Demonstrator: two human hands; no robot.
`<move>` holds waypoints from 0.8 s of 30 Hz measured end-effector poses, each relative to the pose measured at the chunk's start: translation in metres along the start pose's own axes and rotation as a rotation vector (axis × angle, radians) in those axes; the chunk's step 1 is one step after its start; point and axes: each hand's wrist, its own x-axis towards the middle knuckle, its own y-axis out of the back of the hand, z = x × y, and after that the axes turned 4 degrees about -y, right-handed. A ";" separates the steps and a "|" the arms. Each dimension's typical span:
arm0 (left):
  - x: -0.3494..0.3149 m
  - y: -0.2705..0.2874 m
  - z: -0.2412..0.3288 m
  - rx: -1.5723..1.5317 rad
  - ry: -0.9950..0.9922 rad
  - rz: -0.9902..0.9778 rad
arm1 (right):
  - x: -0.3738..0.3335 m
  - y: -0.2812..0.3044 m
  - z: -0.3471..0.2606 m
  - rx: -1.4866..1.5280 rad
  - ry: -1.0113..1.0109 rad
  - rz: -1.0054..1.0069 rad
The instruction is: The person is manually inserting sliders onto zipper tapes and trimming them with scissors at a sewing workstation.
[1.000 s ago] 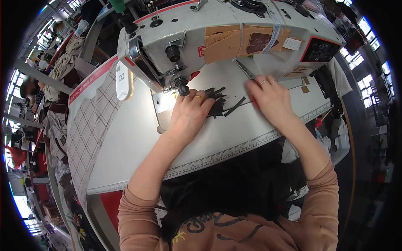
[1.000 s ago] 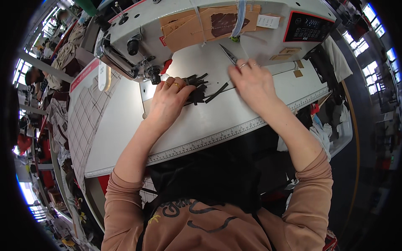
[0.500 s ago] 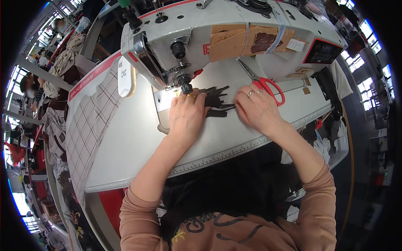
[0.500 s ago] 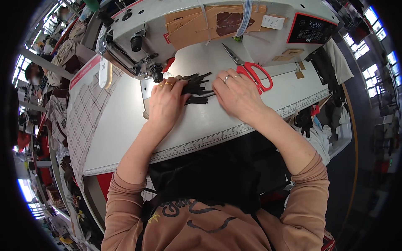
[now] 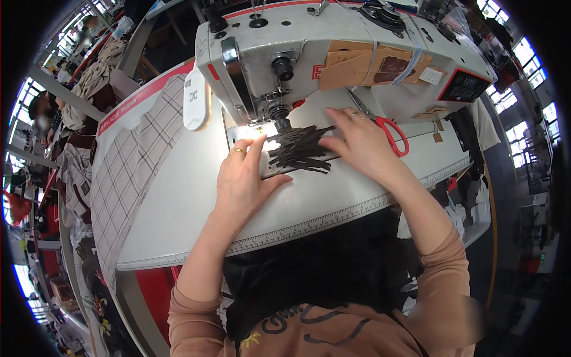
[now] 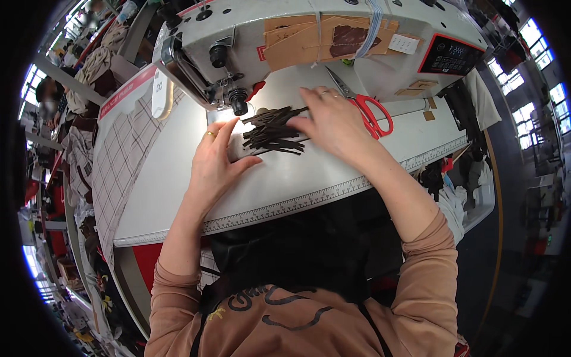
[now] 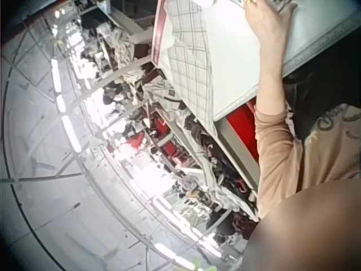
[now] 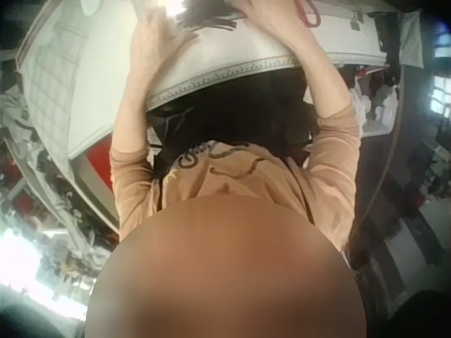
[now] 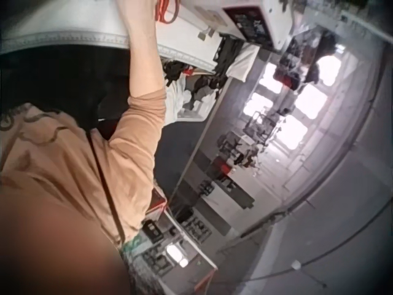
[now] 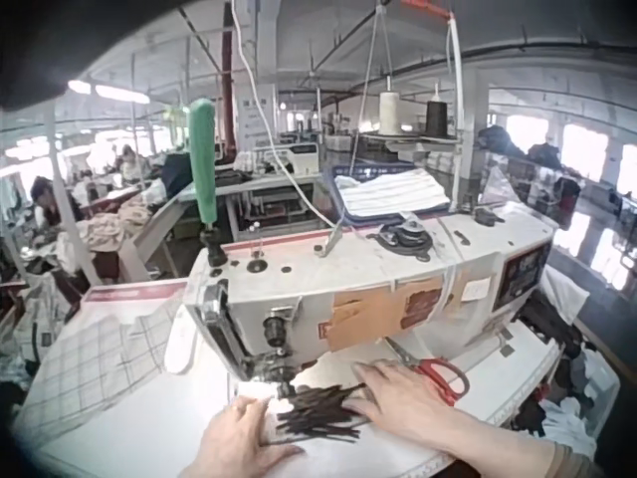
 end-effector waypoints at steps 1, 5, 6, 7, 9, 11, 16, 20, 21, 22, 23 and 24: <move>0.001 -0.003 -0.001 -0.004 0.002 0.003 | 0.000 0.001 0.005 0.080 -0.133 -0.065; 0.009 -0.018 -0.004 -0.117 0.022 -0.057 | 0.003 -0.009 0.017 0.209 -0.027 0.013; 0.010 -0.021 -0.004 -0.160 0.047 -0.088 | 0.003 -0.014 0.015 0.207 -0.027 0.013; 0.011 -0.025 -0.003 -0.162 0.046 -0.087 | 0.003 -0.019 0.011 0.262 -0.009 0.015; 0.011 -0.028 -0.004 -0.161 -0.008 -0.040 | 0.006 -0.022 0.001 0.324 0.014 0.016; 0.011 -0.025 -0.002 -0.202 0.025 -0.060 | 0.008 -0.013 -0.007 0.313 -0.088 -0.073; 0.007 -0.004 -0.005 -0.200 0.070 -0.040 | 0.007 -0.002 -0.015 0.104 0.108 -0.072; 0.008 0.001 -0.013 -0.214 0.146 -0.056 | 0.010 -0.017 -0.022 -0.034 0.259 -0.165; 0.007 0.001 -0.015 -0.183 0.113 -0.029 | 0.012 -0.020 -0.022 -0.051 0.299 -0.143; 0.006 0.003 -0.015 -0.183 0.113 -0.028 | 0.013 -0.023 -0.020 -0.052 0.299 -0.142; 0.006 0.005 -0.015 -0.192 0.132 -0.029 | 0.015 -0.026 -0.017 -0.031 0.288 -0.145; 0.006 0.007 -0.016 -0.201 0.150 -0.030 | 0.016 -0.027 -0.015 -0.011 0.275 -0.148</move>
